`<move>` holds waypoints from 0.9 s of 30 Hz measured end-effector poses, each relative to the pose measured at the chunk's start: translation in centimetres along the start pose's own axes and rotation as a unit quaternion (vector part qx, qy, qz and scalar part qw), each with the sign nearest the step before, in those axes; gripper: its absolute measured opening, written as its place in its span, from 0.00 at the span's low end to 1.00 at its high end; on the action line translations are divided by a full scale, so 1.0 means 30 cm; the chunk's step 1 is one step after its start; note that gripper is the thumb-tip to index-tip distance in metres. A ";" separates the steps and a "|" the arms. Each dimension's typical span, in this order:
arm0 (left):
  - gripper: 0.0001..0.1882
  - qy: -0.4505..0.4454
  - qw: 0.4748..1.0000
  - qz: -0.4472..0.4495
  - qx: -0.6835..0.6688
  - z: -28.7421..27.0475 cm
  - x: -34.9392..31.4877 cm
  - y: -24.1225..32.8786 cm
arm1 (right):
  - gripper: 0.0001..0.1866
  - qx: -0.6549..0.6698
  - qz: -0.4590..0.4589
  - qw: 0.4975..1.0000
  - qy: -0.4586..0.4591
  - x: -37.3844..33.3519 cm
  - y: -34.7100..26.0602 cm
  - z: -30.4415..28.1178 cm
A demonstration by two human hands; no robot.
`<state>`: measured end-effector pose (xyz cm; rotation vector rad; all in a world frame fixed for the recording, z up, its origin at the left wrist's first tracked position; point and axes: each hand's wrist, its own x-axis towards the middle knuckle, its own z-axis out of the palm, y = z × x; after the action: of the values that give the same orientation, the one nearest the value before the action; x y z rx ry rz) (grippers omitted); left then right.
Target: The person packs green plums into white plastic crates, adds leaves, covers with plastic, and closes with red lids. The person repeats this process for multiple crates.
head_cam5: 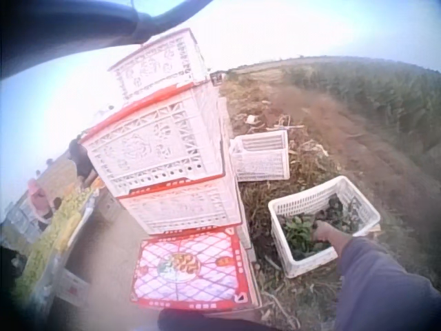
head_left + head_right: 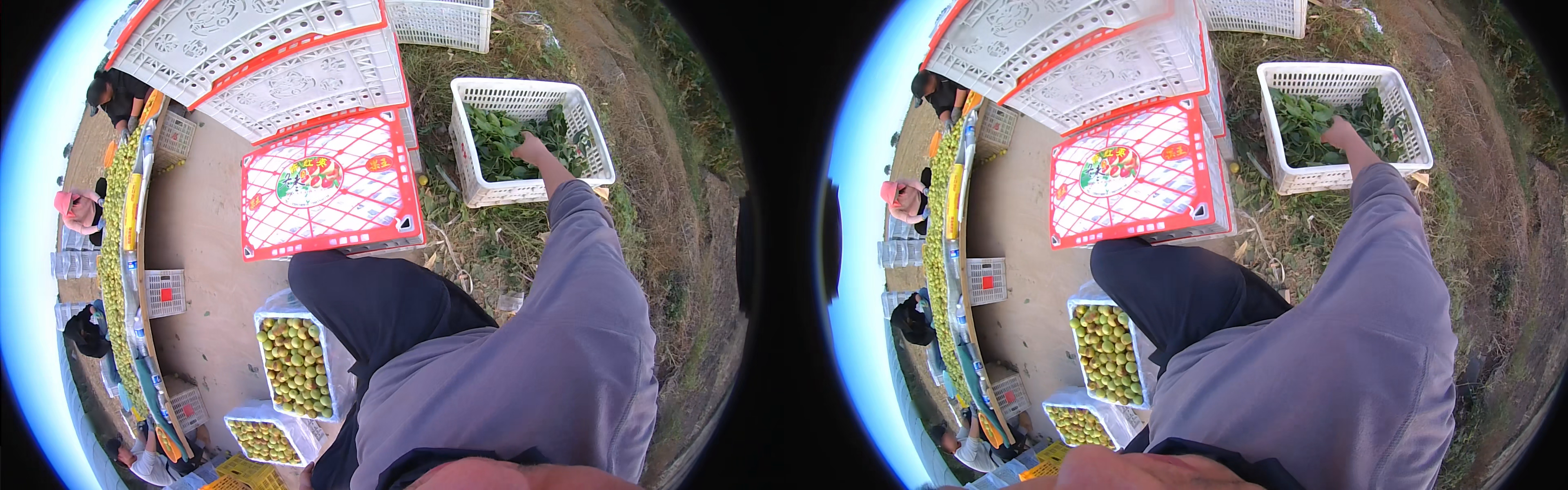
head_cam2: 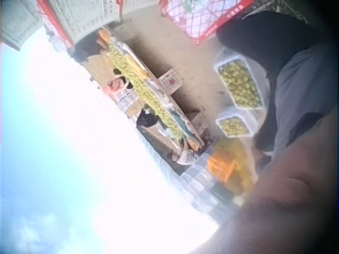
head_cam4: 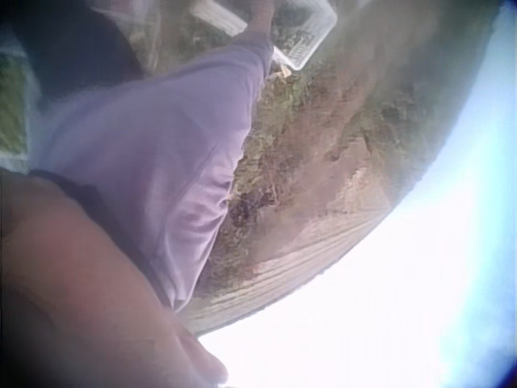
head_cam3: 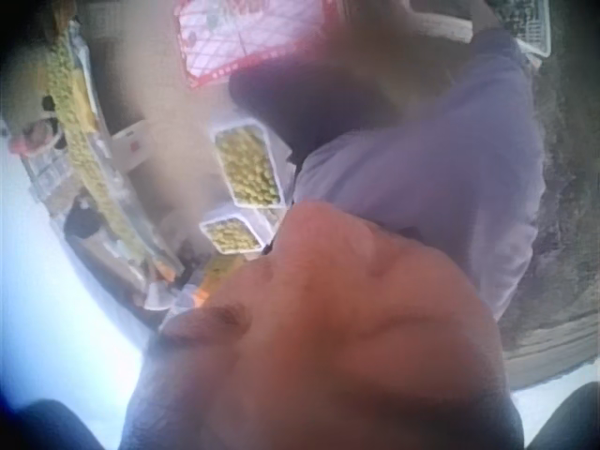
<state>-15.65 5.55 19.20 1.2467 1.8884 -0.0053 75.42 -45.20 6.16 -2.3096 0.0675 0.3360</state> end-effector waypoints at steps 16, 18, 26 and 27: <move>0.26 -0.010 0.999 0.044 -0.002 0.233 -0.153 0.354 | 0.23 -0.292 -0.024 0.941 -0.172 0.205 0.017 0.400; 0.26 -0.011 0.999 0.045 -0.001 0.224 -0.142 0.342 | 0.19 -0.350 -0.082 0.907 -0.219 0.225 0.003 0.370; 0.26 -0.006 0.999 0.033 -0.007 0.174 -0.116 0.293 | 0.21 -0.203 0.027 0.979 0.019 -0.009 -0.057 0.090; 0.26 -0.004 0.999 0.031 -0.008 0.174 -0.121 0.290 | 0.24 -0.222 0.068 0.971 0.059 -0.051 -0.040 0.089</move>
<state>-5.25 4.97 21.86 1.2919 1.8389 0.0362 73.54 -42.54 5.67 -2.7773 0.2308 0.3044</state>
